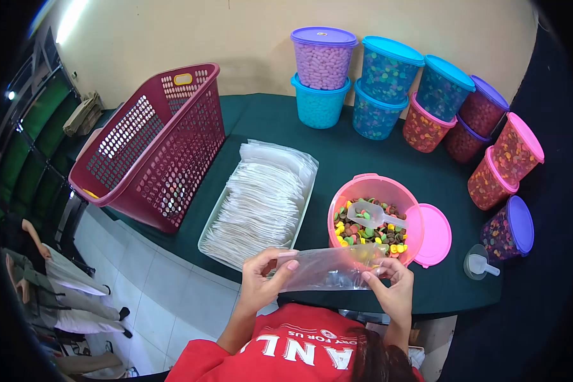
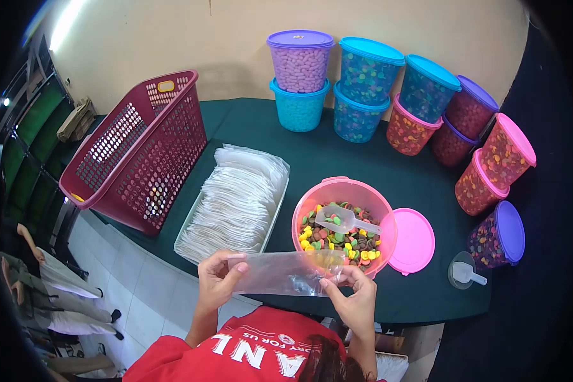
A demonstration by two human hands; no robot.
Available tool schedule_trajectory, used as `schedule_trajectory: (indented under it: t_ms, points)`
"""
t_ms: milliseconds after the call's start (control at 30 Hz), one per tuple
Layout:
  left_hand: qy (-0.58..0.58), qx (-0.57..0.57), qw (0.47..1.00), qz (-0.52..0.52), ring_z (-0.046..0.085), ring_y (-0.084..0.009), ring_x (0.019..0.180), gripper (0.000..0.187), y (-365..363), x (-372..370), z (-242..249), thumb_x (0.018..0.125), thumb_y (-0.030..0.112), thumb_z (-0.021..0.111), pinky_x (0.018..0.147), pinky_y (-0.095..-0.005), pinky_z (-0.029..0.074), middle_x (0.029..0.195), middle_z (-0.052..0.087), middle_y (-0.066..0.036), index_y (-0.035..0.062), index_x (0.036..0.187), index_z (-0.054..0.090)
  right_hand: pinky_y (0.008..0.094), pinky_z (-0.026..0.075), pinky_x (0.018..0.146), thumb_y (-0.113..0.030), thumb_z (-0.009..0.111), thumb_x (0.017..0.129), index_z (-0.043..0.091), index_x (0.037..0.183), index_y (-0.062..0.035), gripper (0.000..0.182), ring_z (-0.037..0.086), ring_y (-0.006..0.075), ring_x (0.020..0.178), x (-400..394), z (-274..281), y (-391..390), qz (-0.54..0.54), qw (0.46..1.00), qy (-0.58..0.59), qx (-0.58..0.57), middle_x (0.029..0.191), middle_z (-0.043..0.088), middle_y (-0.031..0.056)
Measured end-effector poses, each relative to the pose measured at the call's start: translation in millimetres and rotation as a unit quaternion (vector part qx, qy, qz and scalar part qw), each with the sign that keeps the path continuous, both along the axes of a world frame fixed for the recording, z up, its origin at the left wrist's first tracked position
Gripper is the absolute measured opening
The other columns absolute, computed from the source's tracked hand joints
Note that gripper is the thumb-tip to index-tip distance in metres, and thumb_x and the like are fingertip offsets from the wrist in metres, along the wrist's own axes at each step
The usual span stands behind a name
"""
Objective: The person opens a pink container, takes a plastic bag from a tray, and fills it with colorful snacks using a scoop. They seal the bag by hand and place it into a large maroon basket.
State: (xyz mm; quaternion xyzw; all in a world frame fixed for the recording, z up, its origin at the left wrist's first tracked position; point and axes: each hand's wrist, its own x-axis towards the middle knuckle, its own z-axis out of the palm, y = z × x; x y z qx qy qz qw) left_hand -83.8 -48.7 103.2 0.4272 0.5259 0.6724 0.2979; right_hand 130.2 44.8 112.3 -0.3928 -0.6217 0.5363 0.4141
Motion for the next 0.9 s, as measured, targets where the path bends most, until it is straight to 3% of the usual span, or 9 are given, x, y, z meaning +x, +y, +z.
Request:
schedule_trajectory:
  t_ms: [233, 367, 500, 633, 700, 733, 800, 833, 900]
  points:
    - [-0.06, 0.01, 0.997, -0.043, 0.059, -0.0104, 0.078, 0.014, -7.9, -2.1, 3.5, 0.075, 0.001, 0.065, 0.071, -0.0238, 0.048, 0.085, 0.063, -0.009, -0.004, 0.088, 0.061, 0.0204, 0.044, 0.059, -0.002, 0.062, 0.076, 0.06, 0.077, 0.0028, 0.006, 0.055, 0.0066, 0.062, 4.9, -4.0, 10.1, -0.039, 0.999, 0.013, 0.014, 0.07, 0.061, 0.0035]
    - [-0.052, -0.031, 0.998, 0.001, 0.059, -0.0082, 0.067, 0.009, -7.6, -13.5, -11.3, 0.074, 0.003, 0.066, 0.063, -0.0207, 0.049, 0.073, 0.064, -0.007, -0.004, 0.079, 0.064, 0.0194, 0.042, 0.061, -0.003, 0.056, 0.08, 0.055, 0.08, 0.0006, 0.004, 0.054, 0.0061, 0.069, 16.3, -4.7, 14.3, 0.078, 0.994, 0.082, -0.006, 0.077, 0.06, 0.0039]
    - [-0.05, -0.072, 0.994, -0.057, 0.056, -0.0068, 0.062, 0.009, -4.1, -32.4, -12.9, 0.075, 0.003, 0.065, 0.058, -0.0196, 0.047, 0.074, 0.064, -0.007, -0.0047, 0.081, 0.063, 0.0208, 0.044, 0.065, -0.003, 0.052, 0.082, 0.051, 0.084, -0.0007, 0.003, 0.055, 0.0072, 0.074, 14.2, 8.9, 13.8, 0.141, 0.984, 0.099, -0.051, 0.081, 0.059, 0.0048]
    - [-0.099, -0.102, 0.985, -0.096, 0.057, -0.0109, 0.081, 0.023, 5.6, -39.2, -10.9, 0.073, 0.004, 0.066, 0.071, -0.0243, 0.047, 0.092, 0.061, -0.01, -0.0036, 0.094, 0.059, 0.0238, 0.047, 0.07, -0.004, 0.049, 0.084, 0.05, 0.095, 0.0027, 0.012, 0.058, 0.0102, 0.078, 8.3, 18.7, 10.1, 0.121, 0.983, 0.109, -0.082, 0.085, 0.058, 0.0062]
    - [0.191, 0.011, 0.964, 0.187, 0.052, -0.019, 0.101, 0.048, 7.1, -25.8, 6.7, 0.068, 0.014, 0.072, 0.086, -0.0343, 0.041, 0.113, 0.052, -0.014, -0.0003, 0.109, 0.051, 0.0247, 0.048, 0.071, -0.004, 0.048, 0.085, 0.049, 0.098, 0.004, 0.016, 0.059, 0.0114, 0.08, 5.2, 22.1, 5.6, 0.095, 0.989, 0.078, -0.078, 0.086, 0.058, 0.0069]
    - [0.192, 0.011, 0.964, 0.181, 0.052, -0.019, 0.101, 0.048, 6.5, -16.3, 21.0, 0.068, 0.014, 0.072, 0.086, -0.0343, 0.041, 0.113, 0.052, -0.014, -0.0003, 0.109, 0.051, 0.0246, 0.048, 0.07, -0.005, 0.048, 0.085, 0.048, 0.102, 0.0044, 0.019, 0.059, 0.0115, 0.079, 1.9, 22.7, 2.3, 0.12, 0.988, 0.051, -0.082, 0.086, 0.058, 0.007]
    - [0.422, 0.058, 0.905, -0.001, 0.043, -0.0248, 0.113, 0.077, 4.7, 9.5, 50.2, 0.06, 0.026, 0.078, 0.095, -0.0404, 0.031, 0.122, 0.044, -0.015, 0.0013, 0.122, 0.039, 0.0248, 0.048, 0.069, -0.005, 0.048, 0.085, 0.048, 0.106, 0.0032, 0.022, 0.059, 0.0118, 0.077, -0.6, 19.1, -2.3, 0.174, 0.981, -0.003, -0.084, 0.085, 0.058, 0.0067]
    - [0.47, -0.004, 0.881, -0.056, 0.043, -0.028, 0.114, 0.086, 8.8, 24.9, 56.4, 0.056, 0.037, 0.078, 0.097, -0.0431, 0.028, 0.123, 0.045, -0.015, 0.0023, 0.124, 0.038, 0.0248, 0.048, 0.068, -0.005, 0.048, 0.085, 0.049, 0.101, 0.003, 0.018, 0.058, 0.0114, 0.075, -8.4, 21.2, -5.3, 0.183, 0.98, 0.019, -0.069, 0.084, 0.058, 0.0064]
    - [0.526, -0.023, 0.843, -0.109, 0.04, -0.0259, 0.117, 0.086, 20.6, 39.6, 44.4, 0.06, 0.039, 0.073, 0.097, -0.0434, 0.025, 0.125, 0.042, -0.011, 0.0033, 0.127, 0.034, 0.0252, 0.047, 0.067, -0.005, 0.049, 0.084, 0.048, 0.095, 0.0029, 0.013, 0.058, 0.0113, 0.074, -10.7, 16.3, -9.0, 0.21, 0.976, 0.009, -0.05, 0.083, 0.057, 0.0072]
